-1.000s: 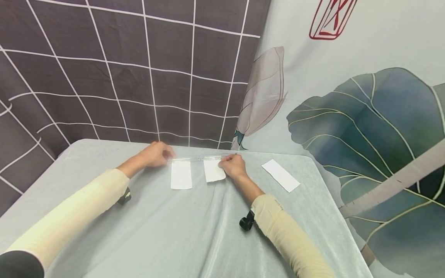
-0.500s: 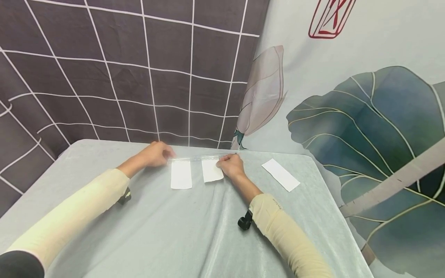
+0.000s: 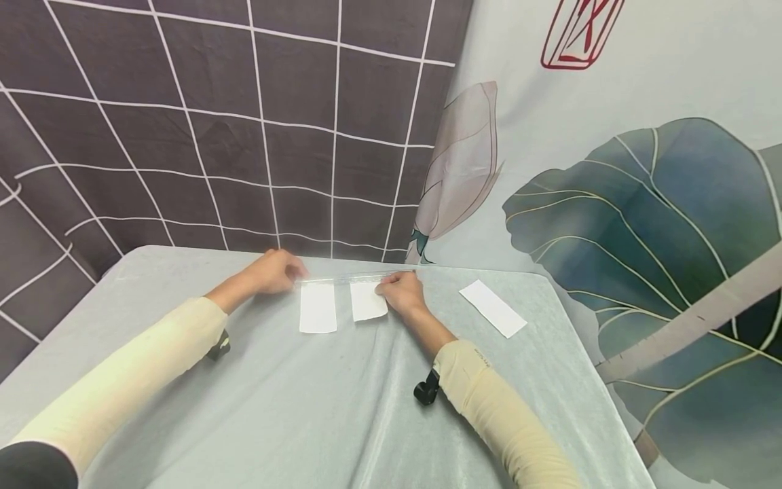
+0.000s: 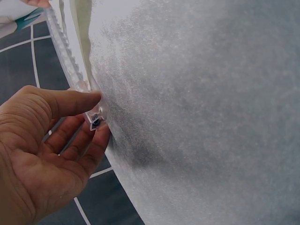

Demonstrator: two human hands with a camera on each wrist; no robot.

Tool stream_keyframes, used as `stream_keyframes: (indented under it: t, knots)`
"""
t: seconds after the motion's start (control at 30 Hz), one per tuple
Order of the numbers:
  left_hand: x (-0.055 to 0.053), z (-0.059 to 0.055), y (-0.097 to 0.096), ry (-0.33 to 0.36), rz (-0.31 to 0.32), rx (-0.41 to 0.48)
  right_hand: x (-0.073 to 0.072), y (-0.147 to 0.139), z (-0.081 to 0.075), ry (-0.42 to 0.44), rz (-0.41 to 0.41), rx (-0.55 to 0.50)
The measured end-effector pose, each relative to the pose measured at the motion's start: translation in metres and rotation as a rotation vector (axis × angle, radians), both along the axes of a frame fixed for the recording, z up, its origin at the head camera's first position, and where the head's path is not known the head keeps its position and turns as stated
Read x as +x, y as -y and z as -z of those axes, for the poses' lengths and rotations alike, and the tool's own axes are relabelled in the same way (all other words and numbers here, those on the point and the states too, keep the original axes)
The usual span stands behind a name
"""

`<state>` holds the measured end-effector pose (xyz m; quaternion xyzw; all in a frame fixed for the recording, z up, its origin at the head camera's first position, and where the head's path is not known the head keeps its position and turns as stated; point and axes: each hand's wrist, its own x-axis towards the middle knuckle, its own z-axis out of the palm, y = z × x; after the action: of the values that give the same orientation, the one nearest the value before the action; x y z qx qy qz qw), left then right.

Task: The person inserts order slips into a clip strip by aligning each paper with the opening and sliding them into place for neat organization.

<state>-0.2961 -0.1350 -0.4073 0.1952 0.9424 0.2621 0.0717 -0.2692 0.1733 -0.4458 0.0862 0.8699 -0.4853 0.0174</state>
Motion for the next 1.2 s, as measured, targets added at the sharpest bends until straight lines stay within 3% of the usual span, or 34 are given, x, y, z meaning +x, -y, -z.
stream_keyframes:
  t: [0.03,0.07,0.27,0.3,0.8,1.2]
  knots:
    - [0.0,0.0,0.0,0.001,0.004,0.006,0.0,0.0,0.0,-0.001,0.0,0.004]
    - [-0.008,0.009,0.005,-0.014,0.026,0.033,0.0,0.001,0.001,-0.003,-0.002,0.006]
    - [-0.009,0.011,0.005,-0.001,0.015,0.036,0.001,0.004,0.002,-0.01,-0.02,-0.004]
    - [-0.002,0.001,0.001,0.018,-0.011,0.011,0.001,0.004,0.001,-0.012,-0.021,-0.009]
    - [-0.001,0.002,-0.002,0.022,-0.037,-0.012,0.002,0.012,0.0,-0.013,-0.02,-0.039]
    - [-0.004,0.005,-0.002,0.014,-0.028,-0.016,0.004,0.002,-0.003,0.039,-0.056,-0.201]
